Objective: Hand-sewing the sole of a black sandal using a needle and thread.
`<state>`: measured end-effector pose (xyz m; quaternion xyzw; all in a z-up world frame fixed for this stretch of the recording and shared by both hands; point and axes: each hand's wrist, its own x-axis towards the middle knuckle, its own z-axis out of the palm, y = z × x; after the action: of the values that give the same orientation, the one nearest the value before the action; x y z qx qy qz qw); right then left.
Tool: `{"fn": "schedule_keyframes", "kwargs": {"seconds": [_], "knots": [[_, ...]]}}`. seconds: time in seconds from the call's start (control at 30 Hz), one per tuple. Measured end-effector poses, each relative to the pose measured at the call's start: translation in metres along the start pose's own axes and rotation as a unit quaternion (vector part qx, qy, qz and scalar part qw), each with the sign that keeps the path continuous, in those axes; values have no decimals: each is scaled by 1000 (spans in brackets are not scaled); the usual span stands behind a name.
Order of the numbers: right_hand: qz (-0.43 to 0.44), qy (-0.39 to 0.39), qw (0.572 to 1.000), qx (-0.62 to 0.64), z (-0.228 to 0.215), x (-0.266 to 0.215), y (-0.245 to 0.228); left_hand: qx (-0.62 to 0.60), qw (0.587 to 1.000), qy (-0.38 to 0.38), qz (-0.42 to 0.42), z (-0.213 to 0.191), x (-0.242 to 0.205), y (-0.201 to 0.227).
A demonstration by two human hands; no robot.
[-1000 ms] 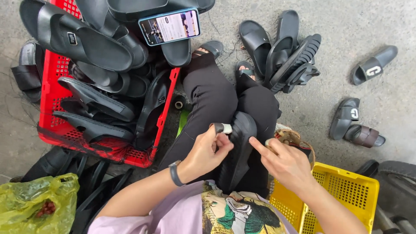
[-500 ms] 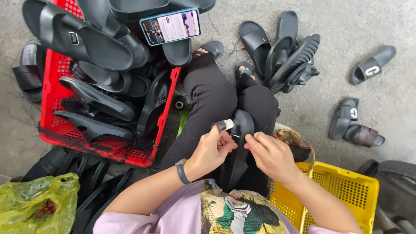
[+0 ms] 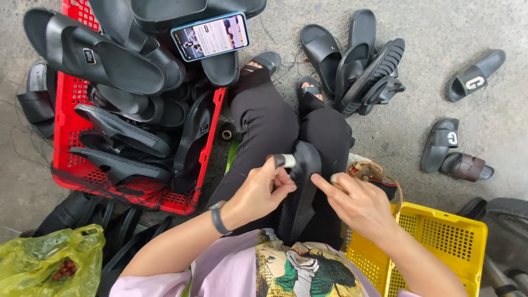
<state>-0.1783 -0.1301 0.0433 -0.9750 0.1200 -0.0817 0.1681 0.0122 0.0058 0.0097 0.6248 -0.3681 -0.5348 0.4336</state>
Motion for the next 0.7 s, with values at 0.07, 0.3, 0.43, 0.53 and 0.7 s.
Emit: {"fn": "schedule_keyframes", "kwargs": {"seconds": [0.07,0.3,0.43,0.53,0.7], "knots": [[-20,-140,979,-146,-12,-8,2,-10,994,86,60,12,-1,-8],[143,-372,905,-147,-42,-42,32,73,972,125,186,17,0,-9],[155,-359,887,244,-26,-12,4,86,989,36,118,10,-8,-1],[113,-243,834,483,-10,3,-16,126,982,23,137,8,-16,3],[174,-54,857,482,10,-27,-6,96,989,26,113,1,-22,-2]]}}
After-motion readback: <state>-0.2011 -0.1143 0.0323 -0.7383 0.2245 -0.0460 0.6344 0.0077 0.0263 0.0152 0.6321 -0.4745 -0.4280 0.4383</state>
